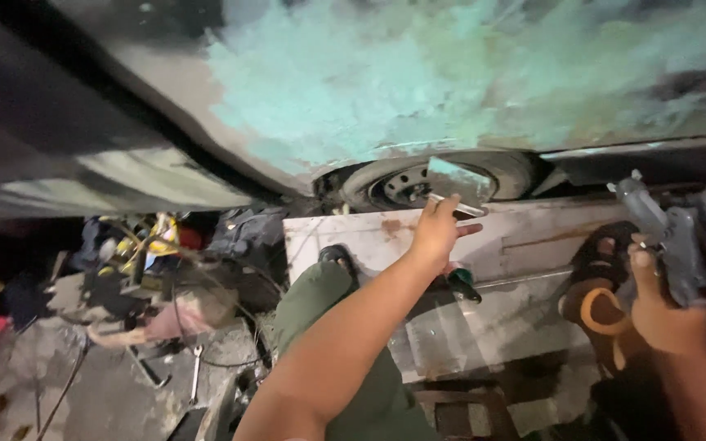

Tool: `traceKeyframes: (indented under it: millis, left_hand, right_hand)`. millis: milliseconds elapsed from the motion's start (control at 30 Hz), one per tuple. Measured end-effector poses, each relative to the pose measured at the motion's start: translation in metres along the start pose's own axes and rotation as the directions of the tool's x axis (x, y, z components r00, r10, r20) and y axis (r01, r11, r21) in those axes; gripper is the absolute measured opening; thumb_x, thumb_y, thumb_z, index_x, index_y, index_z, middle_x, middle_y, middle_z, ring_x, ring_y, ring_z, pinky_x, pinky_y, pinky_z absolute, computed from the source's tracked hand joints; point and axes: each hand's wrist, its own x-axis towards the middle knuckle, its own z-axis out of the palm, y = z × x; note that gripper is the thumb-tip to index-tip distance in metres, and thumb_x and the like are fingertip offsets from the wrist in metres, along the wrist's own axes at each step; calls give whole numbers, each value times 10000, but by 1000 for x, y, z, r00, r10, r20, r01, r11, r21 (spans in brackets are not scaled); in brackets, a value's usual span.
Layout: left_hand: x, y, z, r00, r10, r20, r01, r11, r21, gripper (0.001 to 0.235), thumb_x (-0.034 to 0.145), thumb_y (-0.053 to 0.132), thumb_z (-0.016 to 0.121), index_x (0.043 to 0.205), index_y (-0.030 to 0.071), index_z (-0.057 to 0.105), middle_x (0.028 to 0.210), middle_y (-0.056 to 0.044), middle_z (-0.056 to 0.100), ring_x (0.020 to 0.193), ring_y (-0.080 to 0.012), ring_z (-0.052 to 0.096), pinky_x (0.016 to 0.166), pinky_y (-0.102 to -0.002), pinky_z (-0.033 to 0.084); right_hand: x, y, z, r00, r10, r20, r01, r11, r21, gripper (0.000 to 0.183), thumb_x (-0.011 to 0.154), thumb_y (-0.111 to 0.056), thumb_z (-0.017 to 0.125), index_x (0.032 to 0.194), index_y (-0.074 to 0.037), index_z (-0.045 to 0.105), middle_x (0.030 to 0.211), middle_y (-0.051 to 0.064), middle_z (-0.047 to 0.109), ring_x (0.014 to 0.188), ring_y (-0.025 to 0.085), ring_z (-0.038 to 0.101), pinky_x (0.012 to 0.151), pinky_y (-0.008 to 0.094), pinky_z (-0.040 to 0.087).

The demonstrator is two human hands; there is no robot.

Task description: The person applies a light-colored body filler to a car's wheel arch using a metal scraper and a red plastic spreader. They then use a sanding block to smooth the applied filler on the vehicle's surface.

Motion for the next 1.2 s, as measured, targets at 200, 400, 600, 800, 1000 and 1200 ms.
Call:
traceKeyframes:
  millis: [200, 400, 600, 800, 1000, 1200]
  left_hand:
    - [63, -15, 37, 998, 59, -33, -66, 939, -338, 595, 918, 360, 568, 1459, 126, 486, 1049, -48, 374, 814, -314, 736, 1131, -555, 263]
    - [54, 0, 44, 989, 6, -148, -53, 947, -317, 511, 976, 279, 536, 1471, 151, 549, 1429, -285, 519, 1137, -342, 694, 891, -430, 624]
    - [91, -19, 26, 974, 149, -171, -211, 872, -442, 566, 894, 202, 633, 1406, -21, 539, 1539, -227, 366, 1335, -398, 439, 812, -580, 650]
    - [48, 4, 23, 973, 130, -191, -199, 891, -408, 492, 985, 182, 547, 1423, -19, 450, 1095, -188, 378, 989, -309, 525, 950, -536, 618]
    - [52, 6, 35, 975, 28, -219, -119, 903, -412, 614, 984, 215, 530, 1558, 108, 340, 1442, -270, 582, 995, -390, 731, 954, -427, 596]
    - [158, -57, 31, 961, 150, 233, -247, 81, 966, 1169, 604, 930, 417, 1562, 259, 431, 1584, 189, 419, 1597, -271, 0, 1297, -357, -68]
  right_hand:
    - [24, 35, -45, 995, -104, 6, 105, 990, -90, 173, 1236, -86, 531, 1337, 26, 617, 1394, 182, 623, 1396, 351, 557, 1347, 502, 326]
    - [53, 35, -82, 780, 625, -28, -621, 769, -149, 623, 1099, -680, 542, 849, -111, 497, 717, 102, 550, 618, 267, 574, 567, 429, 452]
    - [77, 17, -98, 991, 48, -122, -83, 951, -298, 598, 1164, -399, 423, 1466, 111, 501, 1393, 304, 550, 1283, 435, 501, 1136, 491, 308]
    - [69, 36, -95, 951, -143, -275, 108, 984, -139, 590, 1150, -136, 521, 1625, 23, 210, 1675, 250, 279, 1571, 353, 253, 1323, 462, 116]
    - [37, -16, -88, 960, -189, -204, 153, 972, -181, 582, 1110, -165, 565, 1518, 228, 430, 1139, 261, 626, 1124, 397, 600, 1205, 509, 410]
    - [6, 31, -91, 991, -128, 34, 132, 922, -364, 597, 1094, -378, 462, 1427, 114, 518, 1465, 268, 578, 1468, 490, 454, 1380, 576, 51]
